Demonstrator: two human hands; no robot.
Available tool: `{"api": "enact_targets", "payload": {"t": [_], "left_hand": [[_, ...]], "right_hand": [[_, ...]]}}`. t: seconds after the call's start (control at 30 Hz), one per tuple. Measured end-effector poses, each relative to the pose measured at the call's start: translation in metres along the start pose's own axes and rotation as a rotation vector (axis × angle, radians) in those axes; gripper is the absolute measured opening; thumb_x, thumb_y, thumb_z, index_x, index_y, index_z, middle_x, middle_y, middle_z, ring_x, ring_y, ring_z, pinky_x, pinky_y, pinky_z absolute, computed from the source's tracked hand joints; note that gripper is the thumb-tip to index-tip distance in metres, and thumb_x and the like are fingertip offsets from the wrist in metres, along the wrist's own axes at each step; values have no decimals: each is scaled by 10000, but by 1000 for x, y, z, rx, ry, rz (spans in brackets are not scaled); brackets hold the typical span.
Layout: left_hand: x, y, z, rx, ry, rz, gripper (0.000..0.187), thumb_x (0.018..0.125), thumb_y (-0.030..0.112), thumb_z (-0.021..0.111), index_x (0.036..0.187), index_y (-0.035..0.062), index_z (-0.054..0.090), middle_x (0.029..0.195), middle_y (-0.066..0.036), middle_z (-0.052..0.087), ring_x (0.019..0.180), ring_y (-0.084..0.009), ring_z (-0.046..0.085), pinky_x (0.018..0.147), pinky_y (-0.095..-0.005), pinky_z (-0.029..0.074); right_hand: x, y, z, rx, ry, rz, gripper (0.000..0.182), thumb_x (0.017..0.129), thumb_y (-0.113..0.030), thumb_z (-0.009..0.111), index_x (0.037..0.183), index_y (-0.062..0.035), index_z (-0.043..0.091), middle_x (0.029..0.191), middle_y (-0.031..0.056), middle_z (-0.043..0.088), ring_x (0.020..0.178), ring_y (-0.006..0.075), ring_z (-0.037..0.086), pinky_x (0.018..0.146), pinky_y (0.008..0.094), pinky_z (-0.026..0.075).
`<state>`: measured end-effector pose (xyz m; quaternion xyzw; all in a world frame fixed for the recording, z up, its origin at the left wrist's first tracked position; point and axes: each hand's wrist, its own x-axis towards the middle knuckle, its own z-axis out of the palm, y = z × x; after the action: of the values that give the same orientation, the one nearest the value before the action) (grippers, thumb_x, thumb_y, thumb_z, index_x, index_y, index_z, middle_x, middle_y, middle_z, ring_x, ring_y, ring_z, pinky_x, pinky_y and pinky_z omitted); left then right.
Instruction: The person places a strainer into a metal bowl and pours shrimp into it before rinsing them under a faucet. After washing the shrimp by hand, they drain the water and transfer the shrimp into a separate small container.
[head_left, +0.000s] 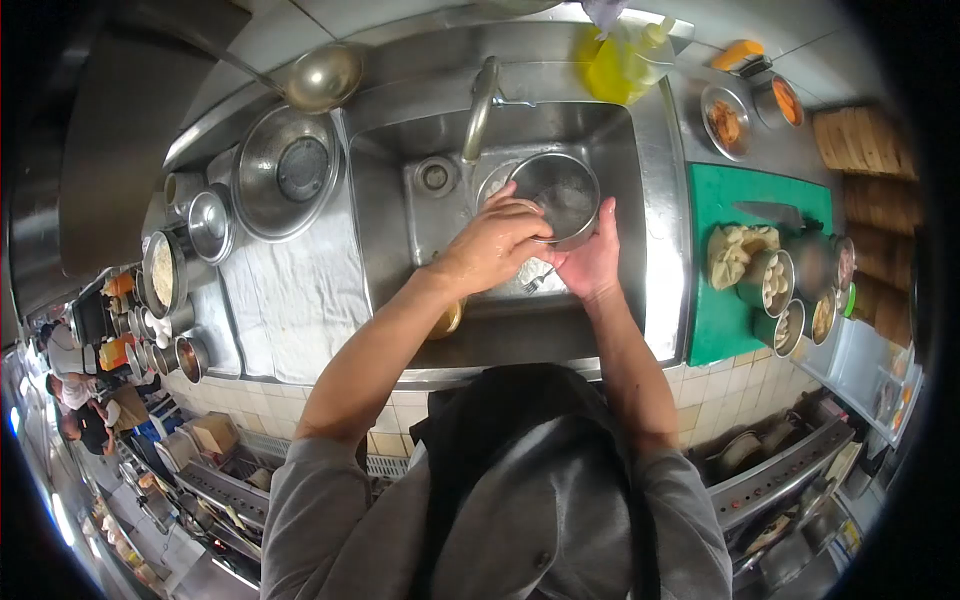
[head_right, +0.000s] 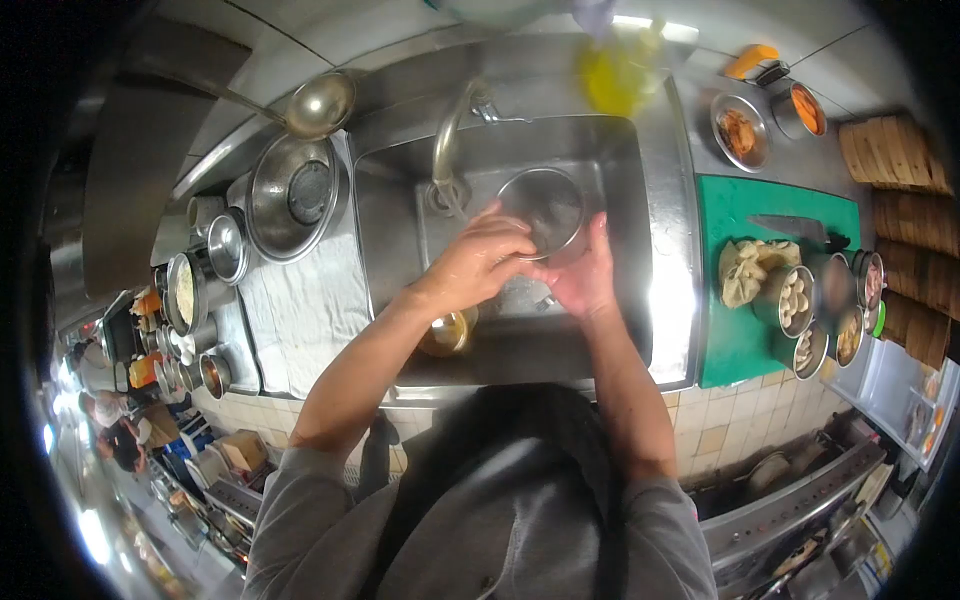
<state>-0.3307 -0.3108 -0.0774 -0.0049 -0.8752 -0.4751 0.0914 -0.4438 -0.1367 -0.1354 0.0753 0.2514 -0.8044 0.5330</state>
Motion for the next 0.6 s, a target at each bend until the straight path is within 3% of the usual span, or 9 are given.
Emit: {"api": "enact_targets", "payload": {"t": [0.13, 0.23, 0.33, 0.4, 0.43, 0.6], "left_hand": [[-5, 6, -9, 29, 120, -5, 127, 897, 41, 752, 975, 53, 654, 1059, -125, 679, 1110, -344, 646, 1135, -539, 419], [-4, 7, -18, 25, 41, -105, 161, 898, 66, 757, 934, 41, 601, 992, -131, 641, 1048, -357, 648, 1052, -479, 511], [5, 20, -29, 139, -83, -117, 119, 900, 42, 696, 967, 55, 599, 972, -131, 638, 1029, -328, 693, 950, -461, 580], [9, 29, -38, 440, -183, -140, 114, 896, 63, 691, 980, 65, 613, 998, -110, 658, 1024, -311, 703, 887, -456, 599], [10, 33, -42, 589, -235, -150, 115, 894, 73, 688, 987, 70, 621, 1012, -100, 669, 1021, -302, 708, 855, -454, 609], [18, 38, -53, 720, -219, -54, 194, 843, 147, 769, 979, 99, 639, 978, -65, 654, 988, -296, 706, 819, -449, 598]], "right_hand": [[5, -7, 14, -98, -51, -107, 763, 1043, -657, 470, 1560, -100, 410, 1495, 173, 535, 1329, 355, 583, 951, 538, 591], [12, -12, 17, -89, 9, -171, 712, 1050, -627, 470, 1514, -86, 475, 1463, 174, 577, 1253, 362, 641, 930, 539, 591], [16, -11, 22, -52, 100, -103, 693, 1041, -624, 499, 1517, -122, 478, 1473, 144, 577, 1322, 361, 591, 1042, 615, 505], [11, -12, 31, -122, 123, -80, 706, 1036, -631, 503, 1545, -144, 454, 1504, 126, 561, 1400, 360, 530, 1111, 700, 415], [11, -13, 28, -122, 77, -60, 714, 1034, -633, 506, 1552, -145, 447, 1513, 128, 555, 1405, 365, 526, 1113, 712, 409], [9, -11, 22, -152, -22, -11, 748, 1027, -634, 515, 1582, -144, 410, 1545, 137, 533, 1422, 384, 513, 1110, 740, 407]]}}
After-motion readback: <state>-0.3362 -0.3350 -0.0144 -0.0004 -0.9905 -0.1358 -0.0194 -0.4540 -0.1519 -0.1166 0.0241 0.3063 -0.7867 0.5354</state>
